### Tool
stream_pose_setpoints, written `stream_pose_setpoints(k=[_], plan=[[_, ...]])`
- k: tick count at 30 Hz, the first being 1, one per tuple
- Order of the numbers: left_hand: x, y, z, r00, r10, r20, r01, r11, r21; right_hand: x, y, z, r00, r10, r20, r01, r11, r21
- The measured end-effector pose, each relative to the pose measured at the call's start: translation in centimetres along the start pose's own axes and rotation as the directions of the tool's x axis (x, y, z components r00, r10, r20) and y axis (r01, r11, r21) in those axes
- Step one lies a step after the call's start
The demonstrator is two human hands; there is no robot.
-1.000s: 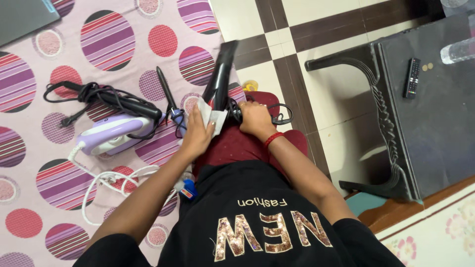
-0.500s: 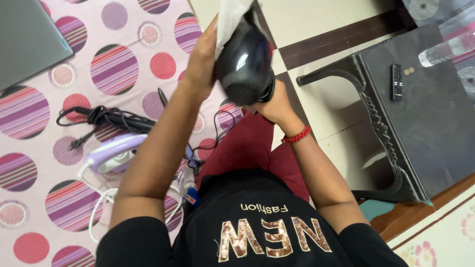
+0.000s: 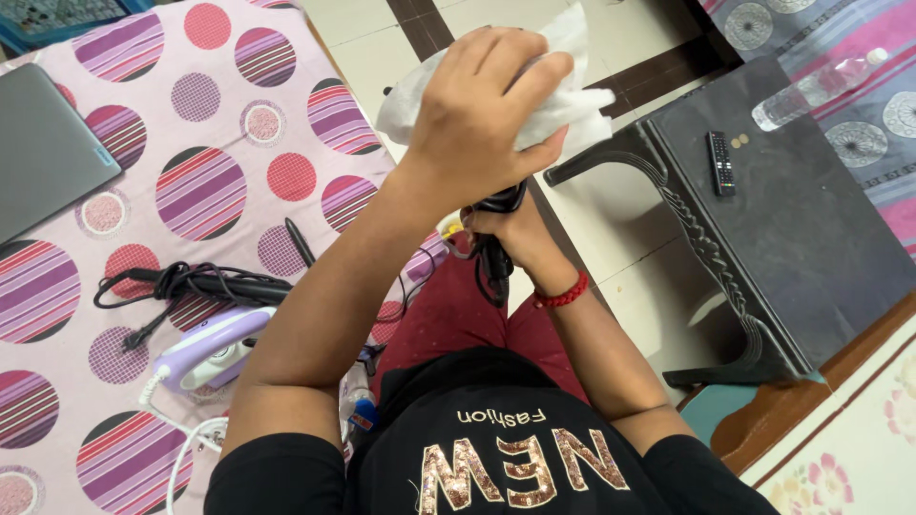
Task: The person wipes a purple iron, a black hair straightener, a black hair dryer, and a silver laptop with a white cloth. The person uses a spray bottle to apply liquid to the cloth before wiping the laptop.
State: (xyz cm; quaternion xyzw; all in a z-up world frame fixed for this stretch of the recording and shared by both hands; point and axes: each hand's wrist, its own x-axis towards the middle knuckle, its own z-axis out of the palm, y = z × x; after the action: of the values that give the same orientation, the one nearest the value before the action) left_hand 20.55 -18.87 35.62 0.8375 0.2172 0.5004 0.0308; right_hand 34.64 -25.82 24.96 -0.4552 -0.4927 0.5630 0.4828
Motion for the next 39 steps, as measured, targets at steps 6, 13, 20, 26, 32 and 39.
stream_pose_setpoints(k=[6,13,20,26,32,39], plan=[[0.6,1.2,-0.9,0.942,0.33,-0.064,-0.335,0.936,-0.106,-1.7,-2.1,-0.3,0.999,0.04,0.012,-0.041,0.992,0.123],[-2.5,0.4,-0.7,0.984,-0.151,-0.092,0.126,0.964,-0.233,-1.9,-2.4,-1.8,0.965,-0.057,0.256,-0.113,0.792,0.601],[-7.4,6.8,3.1,0.917,-0.394,-0.065,0.353,0.876,-0.329,0.1,-3.0,-2.5,0.934,-0.231,-0.272,0.332,0.845,0.42],[-6.2,8.1,5.6,0.91,-0.413,0.041,0.409,0.874,-0.263,-0.1,-1.5,-3.7,0.885,-0.397,-0.244,0.448,0.868,0.215],[-4.3,6.4,4.5,0.779,-0.487,0.395,0.626,0.644,-0.44,-1.4,-4.8,-3.7,0.842,-0.538,-0.039,0.532,0.816,0.226],[-7.3,5.4,6.9,0.935,-0.354,0.025,0.355,0.935,-0.003,-1.5,-4.8,-4.8,0.923,-0.277,-0.268,0.354,0.883,0.309]])
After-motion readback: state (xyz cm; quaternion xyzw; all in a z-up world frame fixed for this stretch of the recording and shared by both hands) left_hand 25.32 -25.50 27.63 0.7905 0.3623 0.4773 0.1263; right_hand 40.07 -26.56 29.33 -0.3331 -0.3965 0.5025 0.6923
